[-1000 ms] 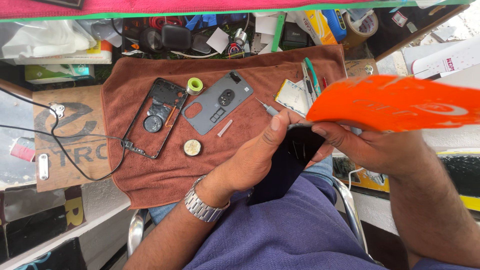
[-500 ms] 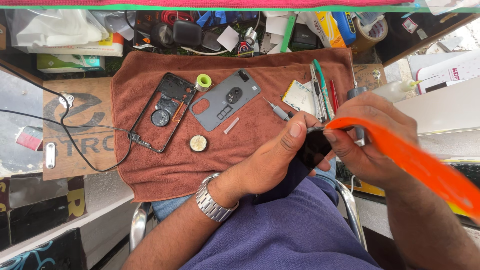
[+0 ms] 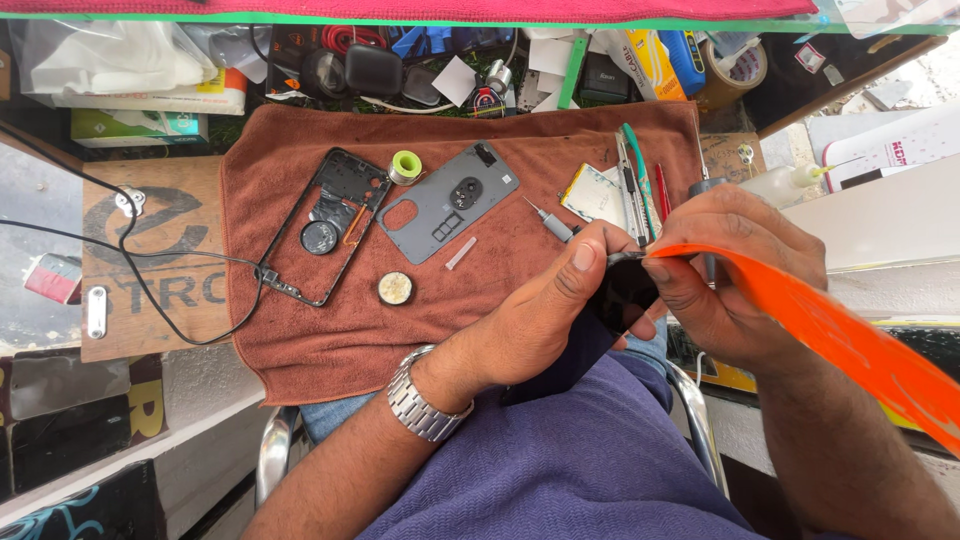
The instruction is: The person applies a liquid adhesive along the edges of a smartphone screen using a syringe. They then use an orange plastic pry tool to separate the screen from the phone's chassis. Finally, they use a screwdriver to remove screws from the back of the device.
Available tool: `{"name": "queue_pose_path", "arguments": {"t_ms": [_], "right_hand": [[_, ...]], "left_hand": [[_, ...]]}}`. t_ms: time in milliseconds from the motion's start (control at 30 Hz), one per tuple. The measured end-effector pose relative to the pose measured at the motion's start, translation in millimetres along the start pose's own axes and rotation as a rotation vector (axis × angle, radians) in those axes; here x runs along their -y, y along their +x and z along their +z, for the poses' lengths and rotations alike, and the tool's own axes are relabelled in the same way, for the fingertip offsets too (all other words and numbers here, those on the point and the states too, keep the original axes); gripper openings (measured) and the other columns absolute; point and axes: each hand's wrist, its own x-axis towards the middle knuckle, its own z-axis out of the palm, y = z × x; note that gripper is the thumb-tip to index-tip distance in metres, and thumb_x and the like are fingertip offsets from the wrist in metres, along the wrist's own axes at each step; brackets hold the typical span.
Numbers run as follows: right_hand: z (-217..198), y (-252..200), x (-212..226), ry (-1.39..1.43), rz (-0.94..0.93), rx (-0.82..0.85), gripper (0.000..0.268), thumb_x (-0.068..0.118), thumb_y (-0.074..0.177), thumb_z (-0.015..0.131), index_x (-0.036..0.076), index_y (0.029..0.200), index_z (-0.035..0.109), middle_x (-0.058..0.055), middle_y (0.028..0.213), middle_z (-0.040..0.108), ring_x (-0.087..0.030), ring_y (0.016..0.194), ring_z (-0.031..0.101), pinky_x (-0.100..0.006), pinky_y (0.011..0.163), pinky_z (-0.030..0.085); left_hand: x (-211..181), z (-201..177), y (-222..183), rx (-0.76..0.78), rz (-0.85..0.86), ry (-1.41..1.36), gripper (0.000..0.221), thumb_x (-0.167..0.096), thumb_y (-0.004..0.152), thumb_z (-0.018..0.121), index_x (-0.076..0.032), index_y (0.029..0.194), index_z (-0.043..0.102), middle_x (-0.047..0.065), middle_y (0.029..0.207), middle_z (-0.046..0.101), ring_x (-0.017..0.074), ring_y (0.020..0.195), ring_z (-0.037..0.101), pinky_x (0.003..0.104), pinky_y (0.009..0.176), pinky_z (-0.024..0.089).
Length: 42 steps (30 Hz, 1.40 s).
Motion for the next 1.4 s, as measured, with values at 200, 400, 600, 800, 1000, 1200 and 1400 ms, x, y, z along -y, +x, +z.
{"name": "queue_pose_path", "arguments": {"t_ms": [200,400,600,800,1000,1200,1400], "right_hand": [[-4,1,-2,-0.051,-0.027,0.03,0.016,0.008,0.096,0.079,0.003,0.104,0.066,-0.009,0.093,0.068,-0.018,0.079,0.067,-0.027,0.068,0.053],[-4,-3,-4,0.155,0.062,-0.013,0.017,0.011,0.091,0.076,0.001,0.101,0.065,-0.008,0.092,0.067,-0.017,0.082,0.067,-0.026,0.07,0.053],[-4,-9,-8,-0.002,-0.024,-0.01,0.016,0.009,0.096,0.08,0.002,0.104,0.067,-0.008,0.098,0.07,-0.015,0.083,0.069,-0.023,0.069,0.053],[-5,-8,-6,-0.1,-0.074,-0.005,0.017,0.011,0.093,0.08,0.002,0.099,0.067,-0.01,0.092,0.069,-0.021,0.085,0.068,-0.028,0.068,0.052],[3,-6,-3,-0.068,-0.044,-0.031,0.017,0.012,0.096,0.077,0.002,0.101,0.064,-0.01,0.094,0.067,-0.02,0.085,0.067,-0.029,0.07,0.053],[6,-8,-1,-0.074,-0.04,-0.031,0.018,0.015,0.098,0.076,0.001,0.101,0.064,-0.012,0.095,0.067,-0.021,0.084,0.067,-0.03,0.071,0.054],[9,-14,-4,-0.066,-0.009,-0.081,0.018,0.016,0.1,0.075,0.002,0.102,0.064,-0.013,0.101,0.068,-0.019,0.084,0.068,-0.027,0.07,0.053]], "left_hand": [[-3,1,2,-0.002,-0.011,0.027,0.068,-0.068,0.109,0.029,-0.007,0.134,0.046,0.011,0.109,0.062,0.0158,0.105,0.063,0.03,0.087,0.052],[-1,2,1,-0.015,-0.027,0.023,0.07,-0.069,0.107,0.03,-0.007,0.134,0.047,0.011,0.118,0.06,0.0163,0.105,0.063,0.03,0.086,0.052],[1,2,4,-0.029,-0.052,-0.01,0.071,-0.068,0.106,0.031,-0.006,0.136,0.045,0.01,0.12,0.058,0.0158,0.106,0.062,0.031,0.087,0.053],[0,4,3,-0.024,-0.033,0.028,0.07,-0.068,0.107,0.029,-0.006,0.136,0.044,0.01,0.12,0.059,0.0158,0.106,0.063,0.031,0.087,0.054],[-1,4,0,-0.004,-0.024,0.075,0.069,-0.068,0.109,0.026,-0.007,0.135,0.043,0.012,0.114,0.061,0.0147,0.105,0.064,0.03,0.087,0.054],[0,6,0,-0.014,-0.032,0.081,0.068,-0.068,0.107,0.026,-0.008,0.133,0.043,0.01,0.112,0.061,0.0132,0.103,0.063,0.028,0.086,0.053],[4,3,0,0.016,0.021,-0.001,0.063,-0.066,0.111,0.029,-0.007,0.128,0.044,0.007,0.105,0.057,0.011,0.097,0.058,0.028,0.085,0.05]]}}
